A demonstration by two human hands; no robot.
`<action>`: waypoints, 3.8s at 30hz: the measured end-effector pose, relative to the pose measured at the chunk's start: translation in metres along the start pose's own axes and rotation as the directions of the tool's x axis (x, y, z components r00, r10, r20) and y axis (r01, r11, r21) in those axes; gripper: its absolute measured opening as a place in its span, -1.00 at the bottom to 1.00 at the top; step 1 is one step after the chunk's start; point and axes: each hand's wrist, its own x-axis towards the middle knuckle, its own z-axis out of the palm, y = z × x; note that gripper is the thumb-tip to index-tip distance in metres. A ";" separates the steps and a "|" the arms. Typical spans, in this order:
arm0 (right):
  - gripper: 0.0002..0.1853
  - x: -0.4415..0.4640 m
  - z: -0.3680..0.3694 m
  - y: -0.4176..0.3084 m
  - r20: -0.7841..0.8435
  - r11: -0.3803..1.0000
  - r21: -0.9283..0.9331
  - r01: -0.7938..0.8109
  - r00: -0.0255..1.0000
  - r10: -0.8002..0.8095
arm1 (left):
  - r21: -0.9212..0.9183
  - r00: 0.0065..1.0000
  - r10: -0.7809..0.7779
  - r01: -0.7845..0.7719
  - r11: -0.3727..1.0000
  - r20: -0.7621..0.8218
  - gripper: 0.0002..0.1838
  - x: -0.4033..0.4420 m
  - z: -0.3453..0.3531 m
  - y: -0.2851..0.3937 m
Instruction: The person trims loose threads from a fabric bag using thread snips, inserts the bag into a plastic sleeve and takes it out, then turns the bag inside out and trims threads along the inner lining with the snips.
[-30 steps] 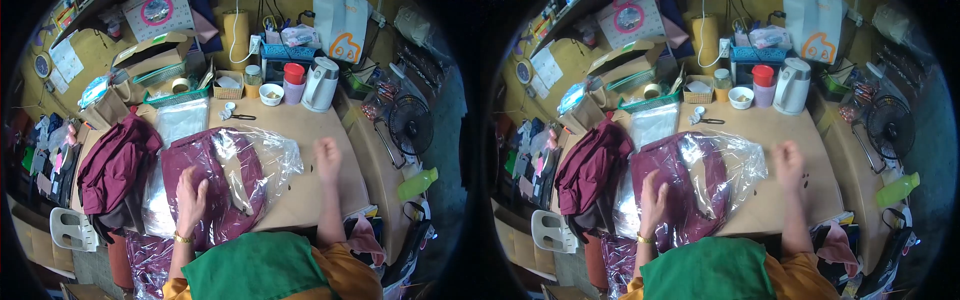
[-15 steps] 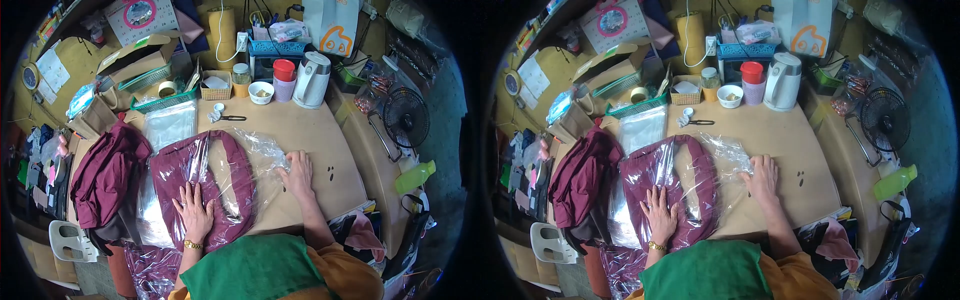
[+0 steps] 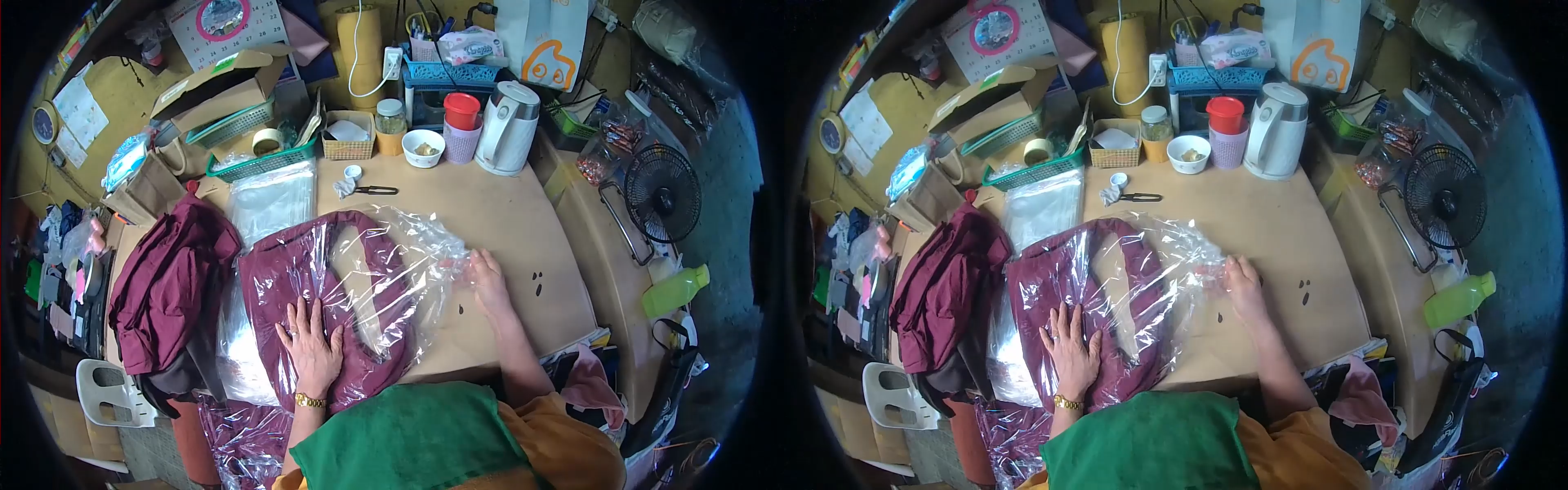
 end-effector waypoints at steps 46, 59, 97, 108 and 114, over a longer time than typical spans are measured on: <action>-0.80 0.096 0.021 0.008 0.242 0.796 0.543 -0.268 0.957 0.157 | -0.036 0.999 0.007 -0.008 0.999 -0.031 -0.36 0.000 0.002 -0.001; -0.37 0.075 -0.010 -0.065 0.067 0.666 -0.743 0.061 0.998 -0.016 | -0.048 1.000 -0.006 0.005 0.999 -0.031 -0.36 0.001 0.000 0.001; -0.25 -0.029 0.018 -0.019 0.255 0.956 0.254 -0.149 0.963 0.083 | -0.748 0.907 -0.415 -0.324 -0.579 -0.072 -0.43 0.066 -0.149 -0.021; -0.41 0.013 0.055 -0.086 0.471 0.238 -0.824 0.515 0.854 -0.220 | -0.383 0.868 -0.125 -0.079 0.920 -0.481 -0.46 -0.024 -0.072 -0.065; -0.18 0.042 0.118 0.001 0.461 -0.036 -0.886 0.463 0.886 0.053 | -0.119 0.993 0.112 -0.107 0.987 0.039 -0.32 0.014 -0.047 0.009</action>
